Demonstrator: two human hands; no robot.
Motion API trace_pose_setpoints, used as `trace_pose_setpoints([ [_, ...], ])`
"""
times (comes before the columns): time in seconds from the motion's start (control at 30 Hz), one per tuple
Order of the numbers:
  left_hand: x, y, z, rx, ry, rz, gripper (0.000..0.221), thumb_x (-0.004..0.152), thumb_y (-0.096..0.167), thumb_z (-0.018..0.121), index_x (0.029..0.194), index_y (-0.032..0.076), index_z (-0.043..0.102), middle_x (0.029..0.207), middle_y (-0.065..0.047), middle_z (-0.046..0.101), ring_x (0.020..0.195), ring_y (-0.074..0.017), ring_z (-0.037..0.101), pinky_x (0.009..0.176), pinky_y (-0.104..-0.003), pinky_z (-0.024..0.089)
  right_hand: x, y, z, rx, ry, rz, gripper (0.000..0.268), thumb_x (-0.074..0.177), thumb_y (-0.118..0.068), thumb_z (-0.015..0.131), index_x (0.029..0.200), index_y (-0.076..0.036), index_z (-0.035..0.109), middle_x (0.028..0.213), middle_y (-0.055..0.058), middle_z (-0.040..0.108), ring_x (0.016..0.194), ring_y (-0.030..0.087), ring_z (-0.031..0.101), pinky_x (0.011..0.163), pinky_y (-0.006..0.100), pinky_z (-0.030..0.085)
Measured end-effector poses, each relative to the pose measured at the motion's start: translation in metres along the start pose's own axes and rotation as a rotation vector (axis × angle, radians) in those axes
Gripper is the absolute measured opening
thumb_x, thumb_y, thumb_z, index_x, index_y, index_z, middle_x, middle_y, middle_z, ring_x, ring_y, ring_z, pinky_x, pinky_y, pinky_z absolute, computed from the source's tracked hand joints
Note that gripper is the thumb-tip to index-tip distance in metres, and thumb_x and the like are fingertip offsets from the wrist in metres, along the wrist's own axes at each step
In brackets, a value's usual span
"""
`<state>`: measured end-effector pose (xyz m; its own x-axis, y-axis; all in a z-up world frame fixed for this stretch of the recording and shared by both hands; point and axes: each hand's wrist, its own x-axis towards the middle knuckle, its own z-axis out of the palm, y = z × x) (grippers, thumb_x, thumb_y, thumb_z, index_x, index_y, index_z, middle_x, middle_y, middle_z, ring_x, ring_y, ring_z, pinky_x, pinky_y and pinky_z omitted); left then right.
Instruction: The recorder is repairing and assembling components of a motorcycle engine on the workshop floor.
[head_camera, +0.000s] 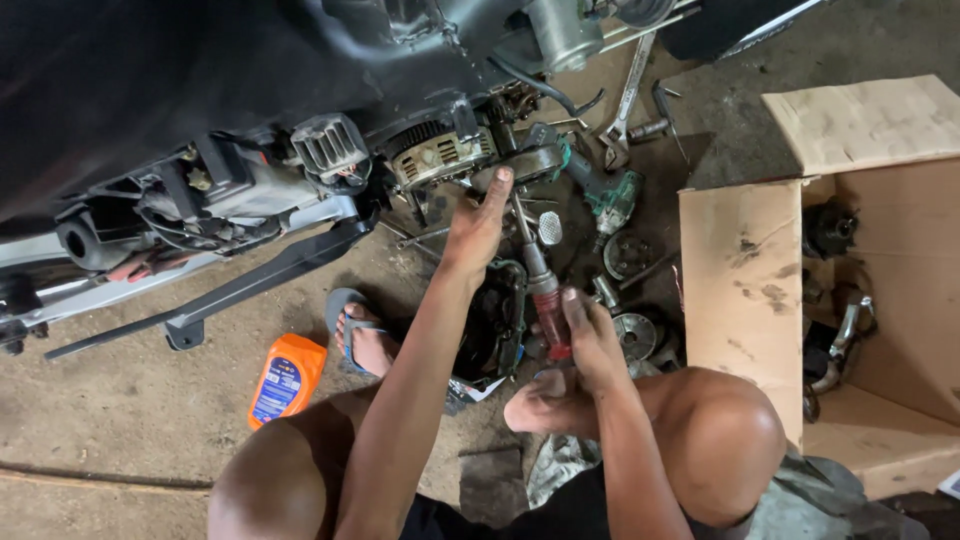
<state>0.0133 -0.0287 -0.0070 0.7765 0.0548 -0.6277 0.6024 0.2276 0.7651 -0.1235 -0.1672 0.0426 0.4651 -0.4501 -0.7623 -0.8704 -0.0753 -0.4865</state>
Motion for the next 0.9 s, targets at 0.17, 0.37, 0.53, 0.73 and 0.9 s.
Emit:
trace_pose_setpoints([
  [0.17, 0.001, 0.006, 0.005, 0.021, -0.011, -0.029, 0.097, 0.088, 0.066, 0.064, 0.138, -0.015, 0.047, 0.136, -0.035, 0.056, 0.127, -0.0434, 0.060, 0.098, -0.052, 0.057, 0.028, 0.031, -0.003, 0.116, -0.168, -0.347, 0.055, 0.074, -0.008, 0.089, 0.118, 0.004, 0.059, 0.088, 0.018, 0.065, 0.070, 0.028, 0.068, 0.047, 0.036, 0.057],
  [0.37, -0.001, 0.000, 0.001, -0.005, -0.005, 0.009, 0.093, 0.090, 0.063, 0.066, 0.137, -0.015, 0.050, 0.136, -0.038, 0.056, 0.126, -0.0465, 0.059, 0.099, -0.053, 0.056, -0.002, 0.007, -0.021, 0.199, -0.230, -0.452, 0.037, 0.101, -0.025, 0.060, 0.126, -0.001, 0.073, 0.104, 0.020, 0.073, 0.098, 0.024, 0.064, 0.090, 0.043, 0.053],
  [0.53, 0.003, -0.003, 0.000, 0.004, -0.011, -0.019, 0.096, 0.087, 0.066, 0.067, 0.138, -0.014, 0.050, 0.134, -0.035, 0.058, 0.127, -0.0456, 0.059, 0.098, -0.052, 0.057, 0.013, 0.024, -0.013, 0.193, -0.219, -0.393, 0.043, 0.080, -0.019, 0.088, 0.113, 0.001, 0.068, 0.087, 0.013, 0.064, 0.079, 0.020, 0.062, 0.067, 0.034, 0.054],
  [0.73, -0.005, 0.018, 0.003, 0.021, -0.033, -0.027, 0.101, 0.083, 0.069, 0.069, 0.138, -0.013, 0.051, 0.133, -0.033, 0.058, 0.125, -0.0421, 0.061, 0.094, -0.050, 0.059, 0.003, 0.012, -0.007, 0.340, -0.160, -0.274, 0.042, 0.089, -0.023, 0.076, 0.119, 0.004, 0.063, 0.094, 0.018, 0.064, 0.089, 0.023, 0.062, 0.078, 0.040, 0.052],
  [0.9, -0.005, 0.022, 0.002, -0.040, -0.046, -0.086, 0.100, 0.080, 0.065, 0.074, 0.140, -0.011, 0.051, 0.136, -0.031, 0.058, 0.127, -0.0419, 0.060, 0.095, -0.057, 0.056, 0.007, 0.015, -0.008, 0.117, -0.184, -0.449, 0.045, 0.073, -0.016, 0.092, 0.107, 0.000, 0.068, 0.079, 0.010, 0.064, 0.073, 0.020, 0.062, 0.065, 0.033, 0.049],
])
